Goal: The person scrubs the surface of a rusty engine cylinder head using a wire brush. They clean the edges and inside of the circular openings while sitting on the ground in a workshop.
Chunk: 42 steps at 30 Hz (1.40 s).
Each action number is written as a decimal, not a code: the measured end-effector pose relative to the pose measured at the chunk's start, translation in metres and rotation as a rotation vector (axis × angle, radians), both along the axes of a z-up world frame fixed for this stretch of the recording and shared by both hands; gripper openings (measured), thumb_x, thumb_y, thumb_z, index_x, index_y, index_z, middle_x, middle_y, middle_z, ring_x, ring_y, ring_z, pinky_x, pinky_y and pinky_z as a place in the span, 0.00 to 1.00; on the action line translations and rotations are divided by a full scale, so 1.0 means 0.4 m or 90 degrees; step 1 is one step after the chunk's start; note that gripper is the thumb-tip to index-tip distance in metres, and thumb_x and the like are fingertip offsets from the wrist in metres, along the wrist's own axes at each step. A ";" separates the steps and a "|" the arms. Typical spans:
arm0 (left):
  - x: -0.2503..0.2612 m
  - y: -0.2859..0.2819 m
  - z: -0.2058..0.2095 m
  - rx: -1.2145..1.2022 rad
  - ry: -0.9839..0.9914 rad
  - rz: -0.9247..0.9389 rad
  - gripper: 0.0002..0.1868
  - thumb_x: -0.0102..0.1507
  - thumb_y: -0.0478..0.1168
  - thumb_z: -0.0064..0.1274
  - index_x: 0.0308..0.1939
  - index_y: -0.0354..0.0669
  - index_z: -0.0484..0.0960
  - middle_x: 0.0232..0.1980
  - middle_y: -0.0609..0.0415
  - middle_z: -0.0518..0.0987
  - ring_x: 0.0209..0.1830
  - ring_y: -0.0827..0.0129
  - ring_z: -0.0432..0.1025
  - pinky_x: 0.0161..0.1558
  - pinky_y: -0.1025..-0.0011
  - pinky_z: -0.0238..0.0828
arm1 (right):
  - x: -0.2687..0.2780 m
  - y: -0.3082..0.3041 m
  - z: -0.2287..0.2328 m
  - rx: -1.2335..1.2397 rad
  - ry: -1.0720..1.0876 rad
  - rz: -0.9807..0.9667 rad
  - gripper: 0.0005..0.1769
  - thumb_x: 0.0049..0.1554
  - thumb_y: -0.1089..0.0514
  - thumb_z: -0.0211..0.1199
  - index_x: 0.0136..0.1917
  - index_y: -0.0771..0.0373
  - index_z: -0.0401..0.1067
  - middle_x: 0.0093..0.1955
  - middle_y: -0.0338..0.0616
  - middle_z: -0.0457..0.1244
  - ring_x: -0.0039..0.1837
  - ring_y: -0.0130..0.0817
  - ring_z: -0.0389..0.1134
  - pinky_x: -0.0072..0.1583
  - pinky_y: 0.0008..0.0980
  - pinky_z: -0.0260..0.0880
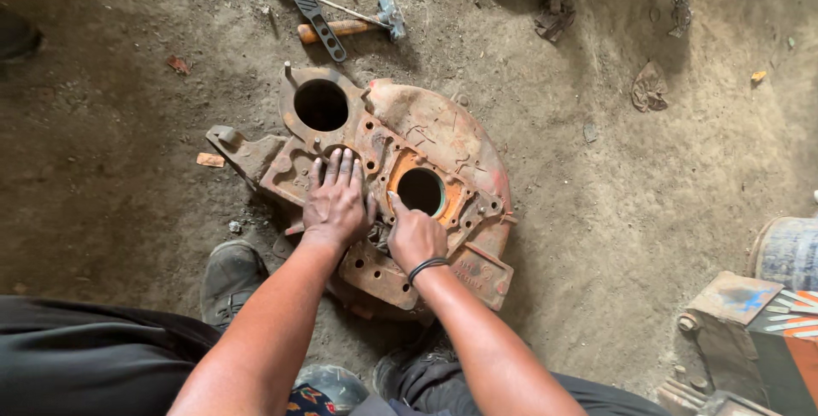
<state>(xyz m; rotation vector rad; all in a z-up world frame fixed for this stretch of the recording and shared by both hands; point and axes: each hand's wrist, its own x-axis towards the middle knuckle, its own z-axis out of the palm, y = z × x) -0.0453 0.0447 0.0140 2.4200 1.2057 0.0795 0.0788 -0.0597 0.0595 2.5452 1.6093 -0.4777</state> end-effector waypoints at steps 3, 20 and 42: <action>-0.005 -0.006 0.002 -0.002 -0.002 0.002 0.39 0.62 0.56 0.41 0.72 0.36 0.65 0.79 0.42 0.59 0.81 0.55 0.48 0.77 0.51 0.31 | -0.003 -0.020 0.034 -0.022 -0.022 0.039 0.32 0.54 0.65 0.50 0.70 0.48 0.72 0.30 0.53 0.64 0.34 0.49 0.69 0.38 0.49 0.69; 0.002 -0.005 0.013 0.008 0.012 0.006 0.39 0.63 0.56 0.39 0.73 0.36 0.65 0.79 0.43 0.59 0.81 0.56 0.49 0.78 0.51 0.31 | -0.023 -0.025 0.031 0.011 -0.010 0.011 0.21 0.59 0.62 0.49 0.63 0.58 0.73 0.35 0.58 0.67 0.39 0.57 0.72 0.41 0.55 0.71; 0.008 0.002 -0.008 0.038 0.033 -0.014 0.41 0.61 0.57 0.41 0.72 0.35 0.64 0.78 0.41 0.59 0.80 0.54 0.48 0.76 0.50 0.30 | -0.039 0.013 -0.007 0.012 0.036 -0.030 0.24 0.61 0.64 0.44 0.69 0.64 0.68 0.37 0.60 0.67 0.39 0.54 0.72 0.42 0.52 0.73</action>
